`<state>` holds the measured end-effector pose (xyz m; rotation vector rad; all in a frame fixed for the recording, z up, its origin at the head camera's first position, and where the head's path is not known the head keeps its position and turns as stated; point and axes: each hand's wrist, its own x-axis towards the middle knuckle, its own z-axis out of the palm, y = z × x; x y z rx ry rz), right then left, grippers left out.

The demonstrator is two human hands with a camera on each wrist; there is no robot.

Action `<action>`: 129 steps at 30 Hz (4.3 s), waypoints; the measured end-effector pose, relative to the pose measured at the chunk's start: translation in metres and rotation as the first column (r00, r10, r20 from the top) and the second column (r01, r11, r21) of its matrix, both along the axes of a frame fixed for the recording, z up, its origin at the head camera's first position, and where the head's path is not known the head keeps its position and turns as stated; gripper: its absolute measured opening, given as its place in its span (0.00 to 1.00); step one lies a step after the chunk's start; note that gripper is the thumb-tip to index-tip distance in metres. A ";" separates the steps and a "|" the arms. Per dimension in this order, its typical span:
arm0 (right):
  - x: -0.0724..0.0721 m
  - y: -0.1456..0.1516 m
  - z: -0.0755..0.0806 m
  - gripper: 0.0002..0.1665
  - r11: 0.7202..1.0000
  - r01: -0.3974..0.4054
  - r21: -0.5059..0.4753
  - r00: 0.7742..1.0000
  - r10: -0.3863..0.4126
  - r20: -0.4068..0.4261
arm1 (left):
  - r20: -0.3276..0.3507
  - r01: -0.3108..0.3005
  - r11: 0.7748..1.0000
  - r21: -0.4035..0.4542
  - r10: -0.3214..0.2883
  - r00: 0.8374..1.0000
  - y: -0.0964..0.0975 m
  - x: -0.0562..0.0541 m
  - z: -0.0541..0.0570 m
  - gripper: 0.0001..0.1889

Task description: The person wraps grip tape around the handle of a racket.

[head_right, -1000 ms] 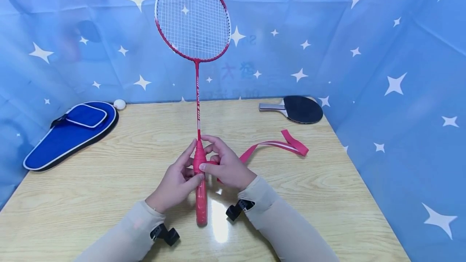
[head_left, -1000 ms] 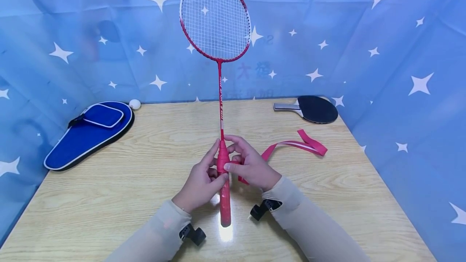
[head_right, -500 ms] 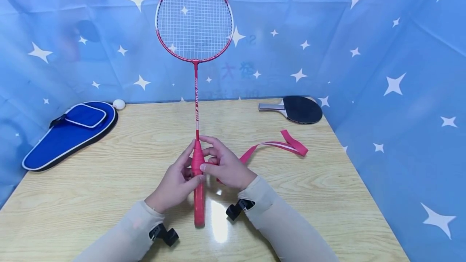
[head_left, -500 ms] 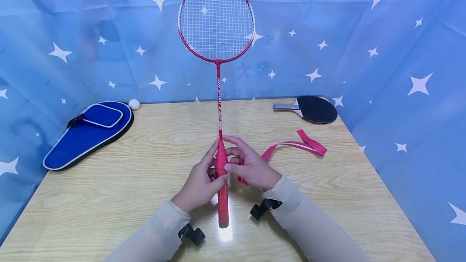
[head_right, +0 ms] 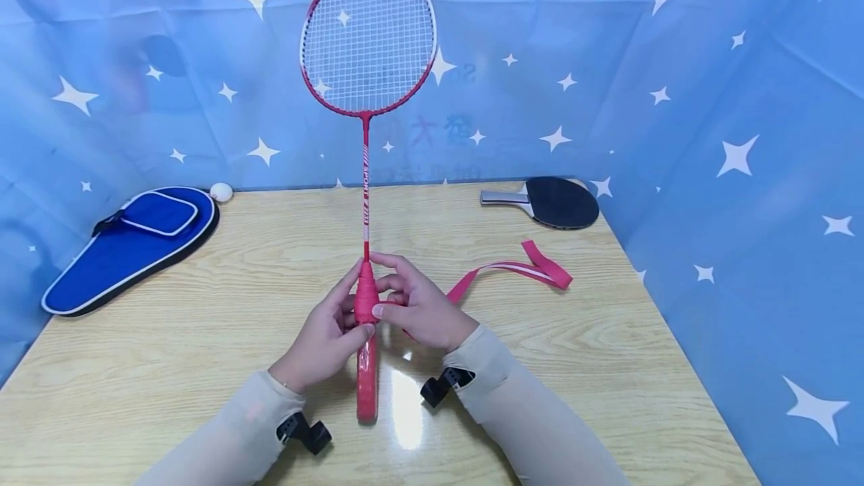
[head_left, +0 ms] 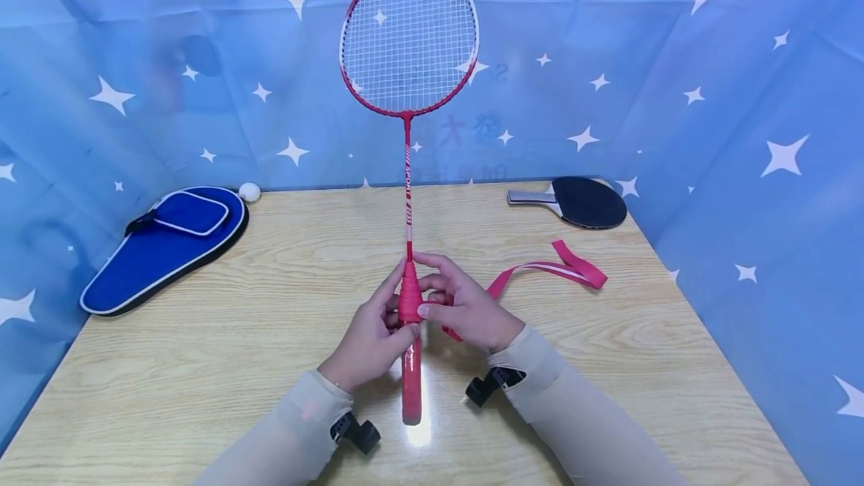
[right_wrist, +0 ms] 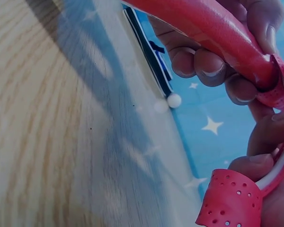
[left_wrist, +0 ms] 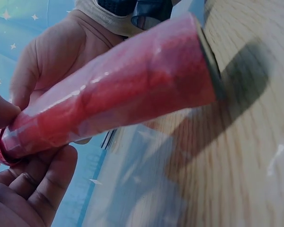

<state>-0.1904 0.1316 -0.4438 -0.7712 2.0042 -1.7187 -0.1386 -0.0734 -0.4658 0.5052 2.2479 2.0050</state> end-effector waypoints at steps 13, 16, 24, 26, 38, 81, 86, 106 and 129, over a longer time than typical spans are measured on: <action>0.002 0.000 -0.001 0.44 1.000 0.002 -0.013 1.000 -0.002 -0.019 | 0.030 0.015 1.000 0.010 -0.015 0.999 0.000 -0.001 -0.001 0.51; 0.002 0.000 -0.001 0.44 1.000 0.010 -0.017 1.000 -0.010 -0.012 | 0.049 0.013 1.000 -0.008 -0.013 0.999 0.001 0.000 0.000 0.53; 0.002 -0.001 0.000 0.44 1.000 0.013 -0.025 1.000 -0.013 0.002 | 0.056 0.002 0.999 -0.034 0.000 0.998 0.003 0.001 0.002 0.53; 0.003 -0.001 0.000 0.44 1.000 0.006 -0.026 1.000 -0.006 -0.002 | 0.050 -0.003 0.999 -0.035 0.004 0.999 0.002 0.001 0.002 0.52; 0.000 0.002 0.001 0.43 1.000 -0.006 -0.006 1.000 0.006 0.031 | 0.034 -0.006 0.999 -0.049 0.007 0.999 0.000 0.000 0.003 0.51; 0.000 0.010 0.017 0.48 0.994 -0.072 0.082 0.994 0.064 0.093 | 0.073 -0.025 0.999 -0.028 0.027 0.997 0.004 0.000 0.007 0.56; 0.000 0.010 0.017 0.44 0.994 -0.056 0.093 0.996 0.049 0.074 | 0.062 -0.030 1.000 -0.001 0.030 0.998 0.004 0.000 0.008 0.56; 0.003 0.004 0.014 0.45 0.999 -0.016 0.028 0.998 0.014 0.063 | 0.093 0.048 0.991 0.122 -0.060 0.994 0.002 -0.001 0.008 0.51; 0.002 0.009 0.019 0.46 0.995 -0.047 0.090 0.999 0.045 0.020 | -0.004 0.004 0.984 0.177 -0.003 1.000 0.001 -0.003 0.004 0.33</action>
